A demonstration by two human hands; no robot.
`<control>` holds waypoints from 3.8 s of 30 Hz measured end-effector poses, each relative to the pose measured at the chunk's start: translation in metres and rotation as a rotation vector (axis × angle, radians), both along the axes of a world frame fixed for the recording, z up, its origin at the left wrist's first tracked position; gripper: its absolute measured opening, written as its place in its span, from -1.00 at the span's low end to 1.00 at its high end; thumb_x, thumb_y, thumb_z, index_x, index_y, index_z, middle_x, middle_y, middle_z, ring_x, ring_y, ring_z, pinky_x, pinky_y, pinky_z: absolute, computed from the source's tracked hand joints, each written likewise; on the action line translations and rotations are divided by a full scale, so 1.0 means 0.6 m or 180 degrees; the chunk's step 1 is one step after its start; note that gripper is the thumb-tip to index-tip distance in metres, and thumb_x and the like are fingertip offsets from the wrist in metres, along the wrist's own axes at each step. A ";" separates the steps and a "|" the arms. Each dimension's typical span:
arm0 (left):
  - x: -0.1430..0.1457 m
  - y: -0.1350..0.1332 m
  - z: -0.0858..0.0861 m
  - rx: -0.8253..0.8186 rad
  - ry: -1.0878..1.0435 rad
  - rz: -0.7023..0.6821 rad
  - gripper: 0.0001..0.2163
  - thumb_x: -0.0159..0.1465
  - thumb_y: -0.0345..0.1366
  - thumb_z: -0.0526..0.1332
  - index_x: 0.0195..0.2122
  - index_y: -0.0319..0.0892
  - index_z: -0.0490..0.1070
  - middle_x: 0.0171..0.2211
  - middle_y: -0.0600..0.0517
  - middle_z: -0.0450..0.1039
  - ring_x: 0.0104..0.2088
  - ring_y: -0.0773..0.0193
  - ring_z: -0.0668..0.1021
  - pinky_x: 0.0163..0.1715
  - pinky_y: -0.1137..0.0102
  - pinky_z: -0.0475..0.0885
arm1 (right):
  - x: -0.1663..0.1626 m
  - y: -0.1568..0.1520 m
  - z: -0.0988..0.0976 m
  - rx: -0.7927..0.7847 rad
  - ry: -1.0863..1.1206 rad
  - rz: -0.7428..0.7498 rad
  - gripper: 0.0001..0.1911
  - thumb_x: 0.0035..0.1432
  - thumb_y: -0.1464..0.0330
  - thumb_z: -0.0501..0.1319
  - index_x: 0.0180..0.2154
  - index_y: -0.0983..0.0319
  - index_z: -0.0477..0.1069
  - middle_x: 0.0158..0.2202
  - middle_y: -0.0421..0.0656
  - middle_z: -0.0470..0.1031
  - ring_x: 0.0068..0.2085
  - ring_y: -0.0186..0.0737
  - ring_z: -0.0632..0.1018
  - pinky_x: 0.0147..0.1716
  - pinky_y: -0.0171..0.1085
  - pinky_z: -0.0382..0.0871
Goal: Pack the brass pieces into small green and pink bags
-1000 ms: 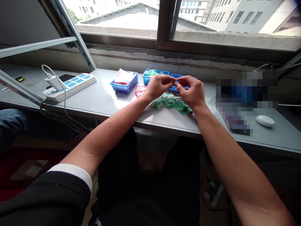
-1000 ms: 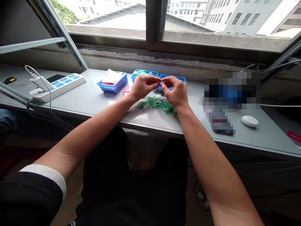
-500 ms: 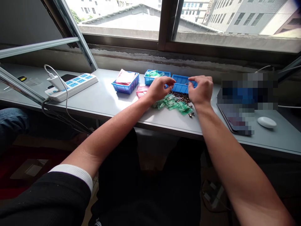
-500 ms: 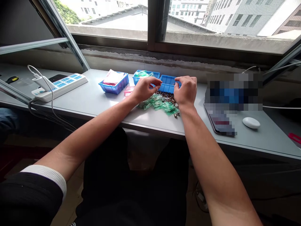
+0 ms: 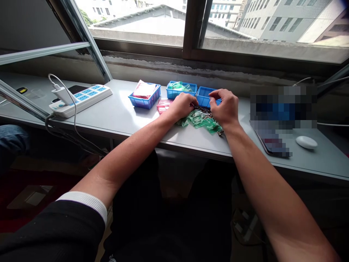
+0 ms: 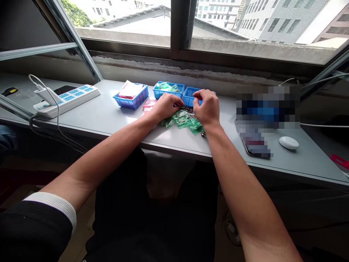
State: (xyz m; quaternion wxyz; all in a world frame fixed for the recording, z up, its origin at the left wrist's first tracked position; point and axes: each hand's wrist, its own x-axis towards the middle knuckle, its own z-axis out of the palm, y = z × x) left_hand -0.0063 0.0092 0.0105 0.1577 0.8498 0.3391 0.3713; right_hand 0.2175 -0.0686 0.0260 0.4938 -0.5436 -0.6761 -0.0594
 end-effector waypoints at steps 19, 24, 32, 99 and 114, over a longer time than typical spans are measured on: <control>0.029 0.028 -0.014 -0.0412 -0.1627 -0.0725 -0.68 0.51 -0.33 0.63 0.25 -0.13 0.78 0.26 -0.15 0.88 0.05 0.11 0.92 0.14 0.21 0.84 | -0.016 -0.003 -0.006 -0.0019 0.0175 0.0763 -0.72 0.38 0.54 0.46 -0.02 0.10 0.84 -0.08 -0.09 0.92 -0.10 0.08 0.89 -0.06 0.03 0.81; 0.016 0.002 0.005 -0.0433 -0.1351 -0.0426 -0.61 0.48 0.05 0.73 0.04 -0.18 0.87 0.01 -0.14 0.93 0.00 0.08 0.87 0.06 0.25 0.75 | -0.020 -0.009 0.002 0.0153 0.0176 0.0603 -0.72 0.31 0.58 0.44 -0.12 0.10 0.81 -0.11 -0.09 0.90 -0.14 0.04 0.85 -0.13 0.00 0.77; 0.014 -0.002 0.006 -0.0741 -0.1284 -0.0685 -0.83 0.51 -0.25 0.63 0.04 -0.19 0.94 -0.04 -0.11 0.96 -0.05 0.12 0.89 0.04 0.26 0.74 | -0.019 -0.012 0.003 -0.0022 0.0178 0.0715 -0.73 0.32 0.55 0.40 -0.12 0.08 0.77 -0.08 -0.11 0.90 -0.09 0.04 0.86 -0.14 -0.02 0.77; 0.013 -0.014 0.014 -0.1000 -0.1329 -0.0453 -0.80 0.46 -0.15 0.70 -0.03 -0.15 0.92 -0.13 -0.09 0.93 -0.16 0.11 0.87 -0.04 0.22 0.79 | -0.028 -0.027 0.014 -0.0100 0.0302 0.0478 -0.78 0.33 0.52 0.38 -0.20 0.03 0.60 -0.15 -0.13 0.86 -0.11 0.05 0.84 0.04 0.08 0.83; 0.017 -0.005 0.010 -0.0862 -0.1501 -0.0477 -0.76 0.39 -0.53 0.58 0.00 -0.13 0.95 0.04 -0.11 0.97 0.11 0.04 0.94 0.35 0.07 0.85 | -0.028 -0.024 0.013 -0.0103 0.0305 0.0572 -0.82 0.25 0.46 0.36 -0.25 0.01 0.60 -0.15 -0.11 0.88 -0.12 0.06 0.84 0.04 0.13 0.89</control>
